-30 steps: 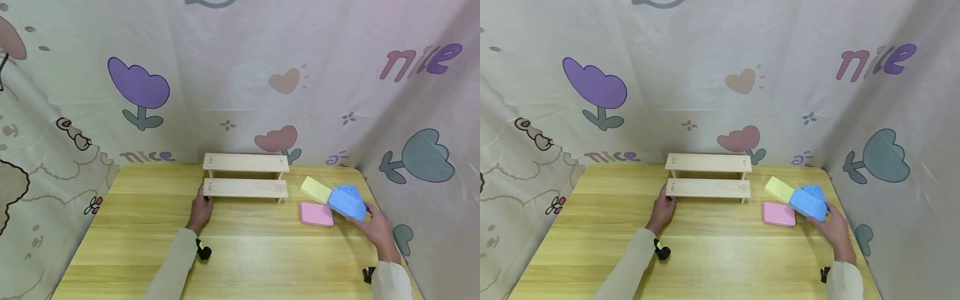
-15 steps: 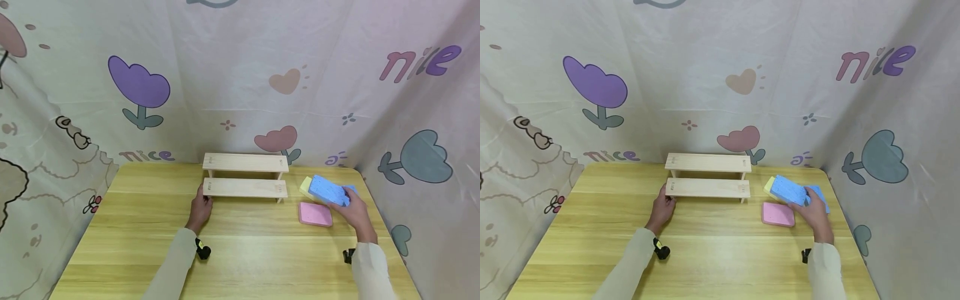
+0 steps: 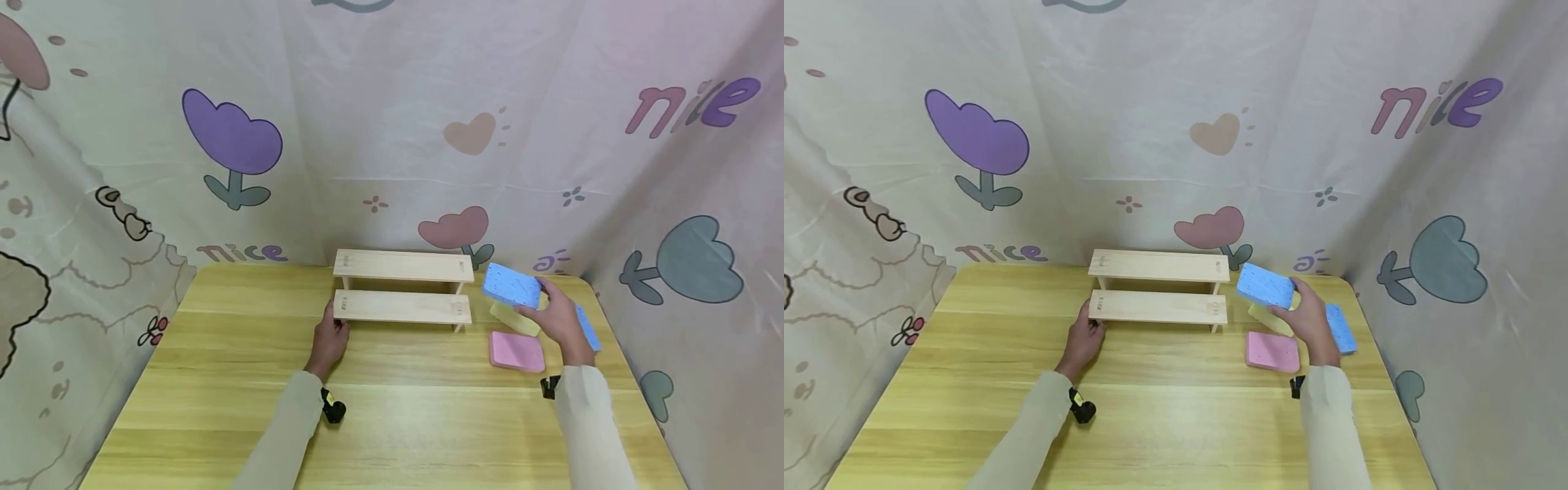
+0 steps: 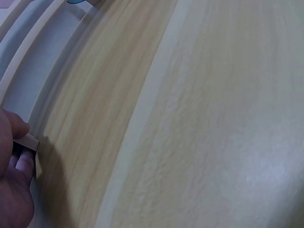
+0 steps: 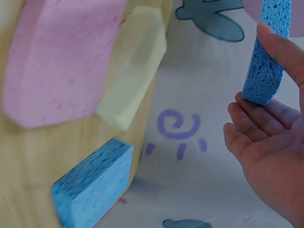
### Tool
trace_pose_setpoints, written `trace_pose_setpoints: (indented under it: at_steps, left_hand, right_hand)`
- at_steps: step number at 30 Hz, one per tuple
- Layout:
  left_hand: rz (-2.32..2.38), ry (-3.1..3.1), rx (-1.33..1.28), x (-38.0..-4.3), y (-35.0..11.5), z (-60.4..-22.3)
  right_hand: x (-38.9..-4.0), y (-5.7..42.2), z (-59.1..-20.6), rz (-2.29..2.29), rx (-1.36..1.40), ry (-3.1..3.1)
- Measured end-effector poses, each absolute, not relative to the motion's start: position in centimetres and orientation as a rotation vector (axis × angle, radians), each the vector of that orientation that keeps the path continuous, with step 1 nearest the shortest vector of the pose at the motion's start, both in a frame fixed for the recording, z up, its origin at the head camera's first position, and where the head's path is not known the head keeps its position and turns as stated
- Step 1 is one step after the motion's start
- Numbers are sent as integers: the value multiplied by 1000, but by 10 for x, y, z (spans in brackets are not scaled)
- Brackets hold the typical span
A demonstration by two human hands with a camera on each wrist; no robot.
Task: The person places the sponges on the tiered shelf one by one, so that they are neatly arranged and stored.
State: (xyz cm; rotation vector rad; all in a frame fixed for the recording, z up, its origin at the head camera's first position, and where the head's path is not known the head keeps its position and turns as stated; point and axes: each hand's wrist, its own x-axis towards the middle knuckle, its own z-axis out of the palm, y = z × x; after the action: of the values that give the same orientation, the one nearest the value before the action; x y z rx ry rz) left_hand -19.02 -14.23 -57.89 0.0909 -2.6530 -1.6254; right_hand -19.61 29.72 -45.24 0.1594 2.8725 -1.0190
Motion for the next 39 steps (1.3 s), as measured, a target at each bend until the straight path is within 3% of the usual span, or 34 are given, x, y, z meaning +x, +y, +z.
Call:
trace_pose_setpoints:
  at_steps: [39]
  left_hand:
    - [-1641, -2649, 99, -189, -142, -577]
  right_hand:
    - [-269, 130, -430, -1143, -308, 2870]
